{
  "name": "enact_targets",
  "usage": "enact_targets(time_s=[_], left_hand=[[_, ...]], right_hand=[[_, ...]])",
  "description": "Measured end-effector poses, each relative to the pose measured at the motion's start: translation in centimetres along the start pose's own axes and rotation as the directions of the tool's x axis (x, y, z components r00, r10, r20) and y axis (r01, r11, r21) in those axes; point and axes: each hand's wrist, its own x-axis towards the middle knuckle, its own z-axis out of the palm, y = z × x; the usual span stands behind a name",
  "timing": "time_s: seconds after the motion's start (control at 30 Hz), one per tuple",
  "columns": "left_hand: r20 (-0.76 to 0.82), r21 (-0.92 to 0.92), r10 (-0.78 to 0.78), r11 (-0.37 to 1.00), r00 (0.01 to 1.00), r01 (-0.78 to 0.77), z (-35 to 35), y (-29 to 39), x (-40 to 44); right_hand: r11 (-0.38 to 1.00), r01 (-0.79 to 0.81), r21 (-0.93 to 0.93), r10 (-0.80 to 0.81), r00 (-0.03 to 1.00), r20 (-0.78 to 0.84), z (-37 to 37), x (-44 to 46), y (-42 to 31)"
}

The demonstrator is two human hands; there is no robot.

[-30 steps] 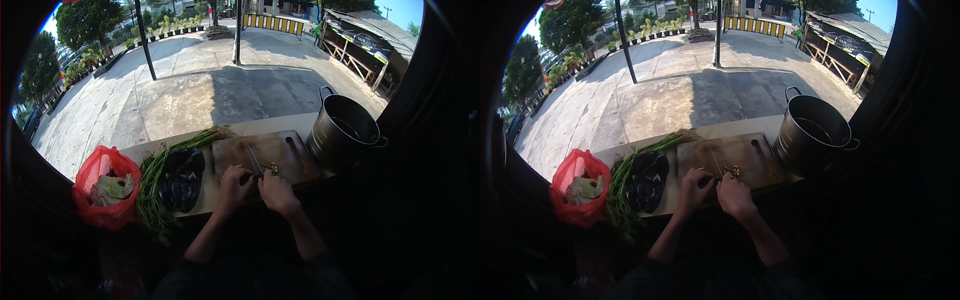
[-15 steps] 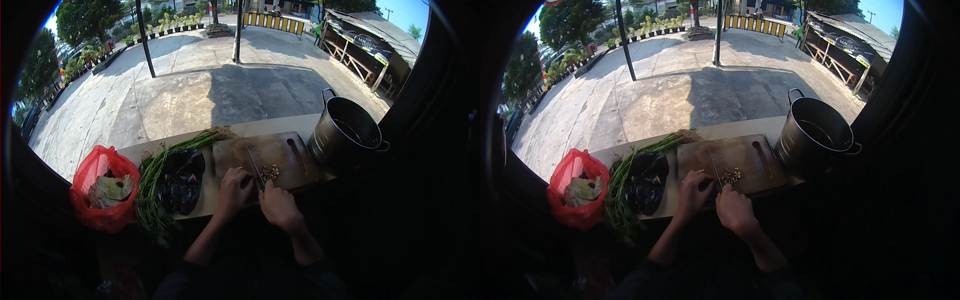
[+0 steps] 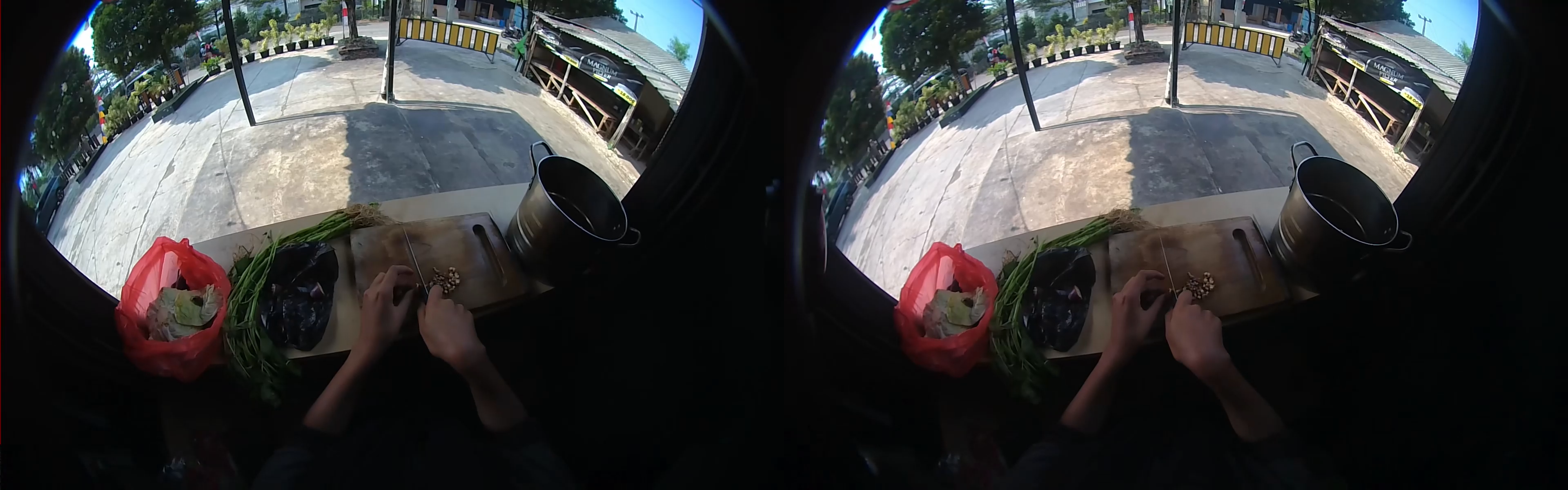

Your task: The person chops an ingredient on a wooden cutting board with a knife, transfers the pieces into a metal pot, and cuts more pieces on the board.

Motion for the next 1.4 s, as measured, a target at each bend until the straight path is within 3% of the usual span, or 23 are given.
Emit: enact_targets(time_s=[0.27, 0.37, 0.57, 0.7, 0.9, 1.0, 1.1, 1.17, 1.2, 1.27, 1.4], left_hand=[[-0.005, 0.018, 0.035, 0.999, 0.999, -0.035, 0.0, -0.1, -0.2], [-0.010, -0.010, 0.033, 0.999, 0.999, -0.033, 0.4, -0.8, -0.3], [0.021, -0.016, -0.016, 1.000, 1.000, 0.016, 0.1, -0.3, -0.3], [0.011, -0.080, -0.045, 0.996, 0.999, 0.046, -0.1, -0.2, -0.4], [0.022, 0.021, 0.025, 0.999, 0.999, -0.026, -0.6, -0.1, 0.0], [-0.024, -0.099, -0.048, 0.994, 0.999, 0.046, -1.2, 0.1, 0.4], [0.018, -0.067, -0.160, 0.985, 0.987, 0.161, -2.1, -0.3, 1.1], [-0.073, 0.194, 0.127, 0.975, 0.989, -0.111, -2.5, -1.3, 1.6], [-0.073, 0.196, 0.129, 0.974, 0.989, -0.112, -2.6, -1.8, 1.6], [-0.018, 0.205, -0.014, 0.979, 1.000, 0.017, -2.6, -2.4, 1.5], [-0.013, 0.255, -0.024, 0.967, 1.000, 0.027, -2.5, -1.5, 1.6]], right_hand=[[0.994, 0.021, 0.109, -0.031, 0.995, 0.093, -2.1, -0.8, 0.5], [0.993, -0.014, 0.118, 0.011, 1.000, 0.021, 0.2, 0.0, 0.0], [0.993, 0.053, 0.108, -0.062, 0.994, 0.085, -1.8, 0.2, 0.9], [0.990, 0.013, 0.142, -0.025, 0.996, 0.081, -0.6, -0.5, 0.2], [0.979, 0.029, 0.200, -0.032, 0.999, 0.013, -0.3, -0.3, 1.0], [0.982, 0.014, 0.188, -0.015, 1.000, 0.006, -0.6, -0.5, 1.3], [0.977, 0.013, 0.213, -0.004, 0.999, -0.045, -0.6, -0.6, 1.4], [0.975, 0.001, 0.222, 0.008, 0.999, -0.041, -0.6, -0.6, 1.2], [0.975, 0.002, 0.224, 0.008, 0.999, -0.042, -0.4, -0.5, 1.2], [0.987, 0.015, 0.162, -0.012, 1.000, -0.024, 0.0, -0.2, 1.4], [0.988, 0.005, 0.152, -0.001, 1.000, -0.026, -0.2, 0.0, 1.6]])
